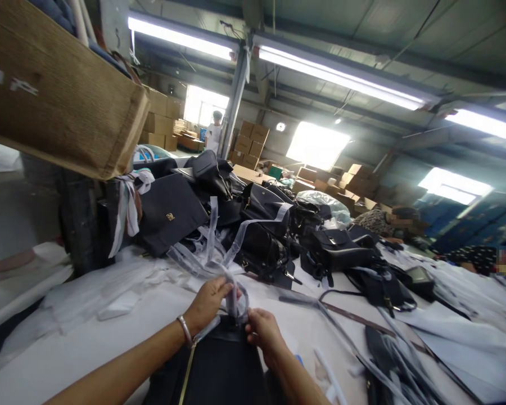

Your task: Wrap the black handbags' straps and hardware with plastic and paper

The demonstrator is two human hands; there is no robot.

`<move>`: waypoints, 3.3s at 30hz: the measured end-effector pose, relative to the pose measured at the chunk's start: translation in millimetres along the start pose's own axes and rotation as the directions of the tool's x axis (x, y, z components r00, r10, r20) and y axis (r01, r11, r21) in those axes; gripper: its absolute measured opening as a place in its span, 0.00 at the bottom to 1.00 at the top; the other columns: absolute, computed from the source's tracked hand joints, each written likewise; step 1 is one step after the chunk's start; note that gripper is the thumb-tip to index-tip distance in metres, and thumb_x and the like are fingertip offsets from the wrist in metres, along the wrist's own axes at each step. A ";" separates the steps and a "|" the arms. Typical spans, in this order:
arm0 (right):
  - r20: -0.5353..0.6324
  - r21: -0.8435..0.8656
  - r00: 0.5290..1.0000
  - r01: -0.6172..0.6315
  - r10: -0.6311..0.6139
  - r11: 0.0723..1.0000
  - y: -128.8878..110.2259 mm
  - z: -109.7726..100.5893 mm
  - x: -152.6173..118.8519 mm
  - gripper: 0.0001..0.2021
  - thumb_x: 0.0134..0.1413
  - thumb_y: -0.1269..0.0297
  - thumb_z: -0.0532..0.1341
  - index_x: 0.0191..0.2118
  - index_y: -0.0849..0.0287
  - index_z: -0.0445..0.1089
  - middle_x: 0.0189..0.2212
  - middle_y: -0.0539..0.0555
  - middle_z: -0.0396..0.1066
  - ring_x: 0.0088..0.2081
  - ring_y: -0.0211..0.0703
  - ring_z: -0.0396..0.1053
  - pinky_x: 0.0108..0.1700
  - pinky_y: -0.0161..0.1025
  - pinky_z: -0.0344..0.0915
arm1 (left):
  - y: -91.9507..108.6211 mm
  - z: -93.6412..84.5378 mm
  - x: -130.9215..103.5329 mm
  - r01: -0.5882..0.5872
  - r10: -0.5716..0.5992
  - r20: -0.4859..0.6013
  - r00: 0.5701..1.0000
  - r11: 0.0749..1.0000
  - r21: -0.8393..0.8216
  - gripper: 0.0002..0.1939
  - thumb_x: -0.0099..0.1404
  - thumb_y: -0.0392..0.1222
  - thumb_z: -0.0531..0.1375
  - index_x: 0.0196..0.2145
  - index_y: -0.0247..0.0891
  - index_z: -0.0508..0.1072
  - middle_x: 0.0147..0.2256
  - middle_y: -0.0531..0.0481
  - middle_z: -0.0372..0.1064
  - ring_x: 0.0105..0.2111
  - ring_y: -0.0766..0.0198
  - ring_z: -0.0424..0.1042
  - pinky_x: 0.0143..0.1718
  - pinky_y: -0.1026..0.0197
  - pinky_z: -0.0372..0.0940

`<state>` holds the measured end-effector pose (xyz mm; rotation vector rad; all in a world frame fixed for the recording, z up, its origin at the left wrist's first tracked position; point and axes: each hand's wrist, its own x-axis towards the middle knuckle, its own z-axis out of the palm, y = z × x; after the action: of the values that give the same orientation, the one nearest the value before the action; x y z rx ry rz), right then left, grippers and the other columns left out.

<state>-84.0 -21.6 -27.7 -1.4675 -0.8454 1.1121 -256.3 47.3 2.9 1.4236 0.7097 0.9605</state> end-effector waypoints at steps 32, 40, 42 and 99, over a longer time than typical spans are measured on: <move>0.032 -0.156 0.985 0.175 -0.172 0.972 -25.7 49.3 9.6 0.24 0.54 0.37 0.54 0.31 0.57 0.64 0.13 0.41 0.54 0.13 0.31 0.50 0.14 0.29 0.49 | 30.3 25.3 102.0 0.171 -0.360 -0.156 0.920 0.726 -0.667 0.13 0.69 0.45 0.56 0.30 0.34 0.68 0.21 0.60 0.60 0.16 0.74 0.59 0.16 0.70 0.57; 0.058 -0.083 0.990 0.132 -0.127 0.988 -32.7 58.6 12.6 0.24 0.51 0.36 0.55 0.28 0.54 0.57 0.10 0.41 0.56 0.10 0.32 0.51 0.12 0.30 0.50 | 27.0 35.8 83.5 0.077 -0.309 -0.301 0.902 0.803 -0.591 0.12 0.66 0.39 0.59 0.26 0.34 0.67 0.19 0.59 0.61 0.16 0.74 0.60 0.18 0.70 0.57; 0.067 -0.036 0.989 0.137 -0.134 0.990 -36.6 59.4 15.6 0.26 0.49 0.34 0.55 0.28 0.55 0.57 0.10 0.40 0.56 0.10 0.32 0.52 0.12 0.30 0.51 | 27.5 35.4 77.1 0.088 -0.301 -0.278 0.912 0.806 -0.585 0.12 0.64 0.39 0.60 0.24 0.34 0.66 0.18 0.58 0.62 0.16 0.74 0.61 0.18 0.71 0.57; 0.172 -0.772 0.936 0.322 -0.308 0.548 -11.3 0.8 7.2 0.07 0.55 0.68 0.58 0.26 0.57 0.65 0.23 0.48 0.70 0.27 0.39 0.65 0.30 0.32 0.53 | 54.2 16.7 80.9 0.077 -0.103 -0.007 0.995 0.785 -0.614 0.06 0.66 0.36 0.56 0.33 0.32 0.72 0.25 0.48 0.72 0.25 0.62 0.76 0.33 0.57 0.72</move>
<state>-81.8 -12.5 -18.1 -1.8997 -1.6952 0.4406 -210.2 104.6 68.9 0.7847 0.4235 1.0253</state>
